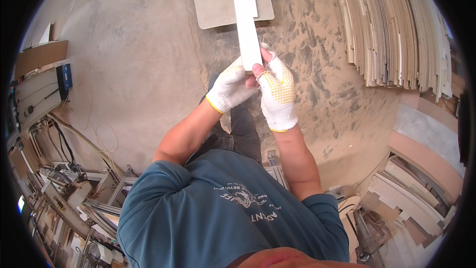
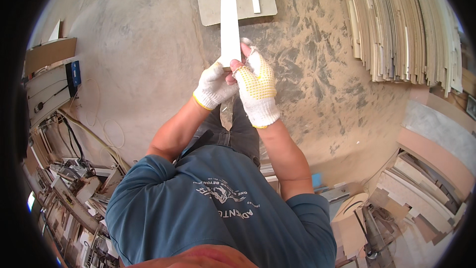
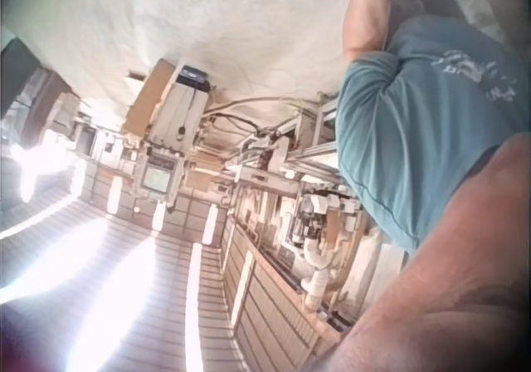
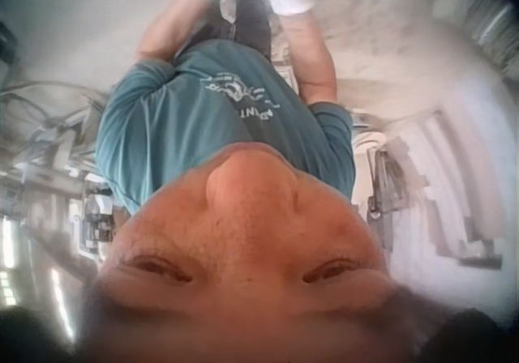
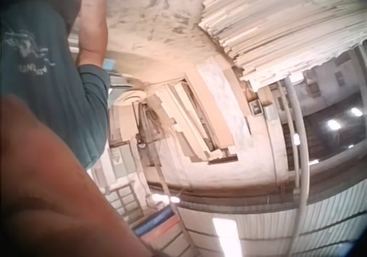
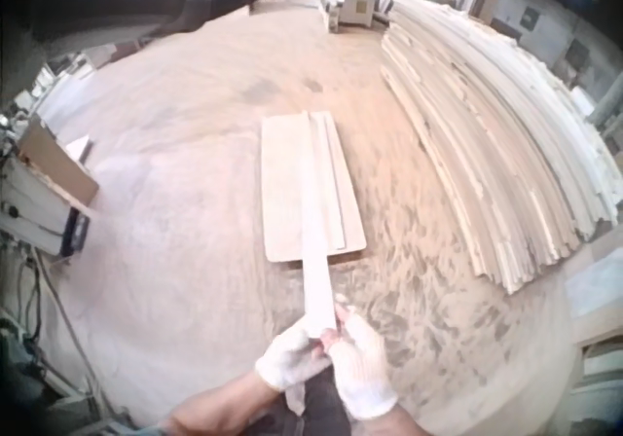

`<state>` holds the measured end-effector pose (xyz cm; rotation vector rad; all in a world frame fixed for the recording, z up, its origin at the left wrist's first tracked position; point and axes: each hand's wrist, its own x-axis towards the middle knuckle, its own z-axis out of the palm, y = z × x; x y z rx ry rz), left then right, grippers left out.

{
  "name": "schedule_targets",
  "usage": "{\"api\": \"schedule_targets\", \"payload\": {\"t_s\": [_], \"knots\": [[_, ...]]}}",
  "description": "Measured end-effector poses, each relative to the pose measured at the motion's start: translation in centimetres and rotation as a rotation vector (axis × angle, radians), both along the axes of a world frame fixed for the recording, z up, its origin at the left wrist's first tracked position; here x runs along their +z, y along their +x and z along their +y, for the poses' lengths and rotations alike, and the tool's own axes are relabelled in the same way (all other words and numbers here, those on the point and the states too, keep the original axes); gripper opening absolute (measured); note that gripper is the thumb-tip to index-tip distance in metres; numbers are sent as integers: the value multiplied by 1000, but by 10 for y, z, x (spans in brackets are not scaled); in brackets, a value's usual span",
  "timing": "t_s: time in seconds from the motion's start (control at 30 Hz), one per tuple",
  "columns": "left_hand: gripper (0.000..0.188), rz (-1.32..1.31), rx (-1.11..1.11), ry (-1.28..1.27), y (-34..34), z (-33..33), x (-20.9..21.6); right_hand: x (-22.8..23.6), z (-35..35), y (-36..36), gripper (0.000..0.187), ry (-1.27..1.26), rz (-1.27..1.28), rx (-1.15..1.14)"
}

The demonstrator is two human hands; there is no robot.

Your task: The person picks up white rectangular wood panels from a table, inspects them, and places them into a stack on the floor. The person repeats this process for multiple panels, occasionally moving the stack to make room.

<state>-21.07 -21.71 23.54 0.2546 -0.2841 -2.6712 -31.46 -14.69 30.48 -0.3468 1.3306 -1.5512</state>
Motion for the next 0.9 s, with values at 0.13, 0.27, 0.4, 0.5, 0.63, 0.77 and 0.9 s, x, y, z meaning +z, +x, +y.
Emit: {"api": "schedule_targets", "payload": {"t_s": [0.13, 0.27, 0.4, 0.5, 0.63, 0.77, 0.9], "knots": [[68, 189, -58, 120, 1, -11, 11, 18, -3, 8, 52, 17, 82, 7], [70, 89, 140, 263, -18, -22, 29, 39, 0, 17, 44, 47, 82, 6], [66, 361, 73, 231, -22, -44, 50, 69, 3, 28, 48, -18, -52, -29], [60, 323, -15, 257, -7, -49, 77, 97, 5, 31, 55, -83, -77, -37], [61, 277, -15, 161, 6, -50, 123, 128, 5, 37, 61, -346, 65, 38], [64, 230, 21, 123, 12, -50, 158, 145, -1, 44, 65, -446, 256, -14], [67, 314, 15, 75, 18, -51, 172, 152, -7, 47, 65, -455, 337, 55]]}}
